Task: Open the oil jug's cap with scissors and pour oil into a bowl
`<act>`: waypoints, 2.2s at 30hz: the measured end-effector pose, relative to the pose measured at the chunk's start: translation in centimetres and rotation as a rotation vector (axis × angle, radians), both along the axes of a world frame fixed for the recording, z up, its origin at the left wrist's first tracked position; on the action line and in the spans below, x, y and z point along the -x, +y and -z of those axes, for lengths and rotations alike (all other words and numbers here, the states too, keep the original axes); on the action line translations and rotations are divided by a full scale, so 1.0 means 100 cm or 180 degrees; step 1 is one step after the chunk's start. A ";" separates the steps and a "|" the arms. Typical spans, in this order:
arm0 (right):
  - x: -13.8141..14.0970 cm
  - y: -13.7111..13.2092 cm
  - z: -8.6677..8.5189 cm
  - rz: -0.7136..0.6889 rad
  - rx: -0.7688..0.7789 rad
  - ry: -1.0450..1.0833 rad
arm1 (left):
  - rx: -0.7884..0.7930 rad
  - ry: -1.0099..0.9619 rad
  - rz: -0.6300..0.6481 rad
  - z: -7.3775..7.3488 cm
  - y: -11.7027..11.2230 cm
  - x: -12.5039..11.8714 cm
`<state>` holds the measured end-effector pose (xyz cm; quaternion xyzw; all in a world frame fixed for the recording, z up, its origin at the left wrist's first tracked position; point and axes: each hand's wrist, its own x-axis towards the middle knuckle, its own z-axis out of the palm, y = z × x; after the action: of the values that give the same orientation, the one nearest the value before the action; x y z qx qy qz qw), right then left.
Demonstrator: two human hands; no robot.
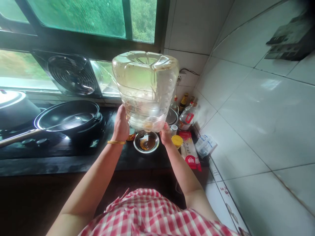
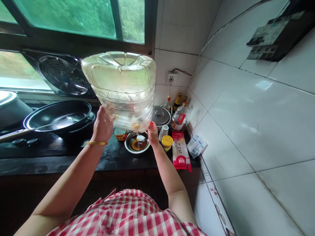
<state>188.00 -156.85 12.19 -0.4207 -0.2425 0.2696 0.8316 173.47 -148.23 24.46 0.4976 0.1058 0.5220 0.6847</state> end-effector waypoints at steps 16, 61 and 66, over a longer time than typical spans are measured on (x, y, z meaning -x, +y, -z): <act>0.002 -0.001 0.002 -0.0020 -0.0005 0.0025 | 0.0050 0.0030 -0.0104 0.004 -0.003 0.001; -0.025 0.020 0.023 -0.0448 0.0017 0.0060 | -0.0109 0.0238 -0.0374 0.041 0.004 0.006; -0.029 0.018 0.028 -0.0512 -0.0025 0.0097 | -0.0058 0.0320 -0.0391 0.042 -0.003 0.002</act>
<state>190.92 -155.04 9.39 -0.3925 -0.2638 0.3410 0.8125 173.25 -148.53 20.27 0.5220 0.1657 0.5382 0.6407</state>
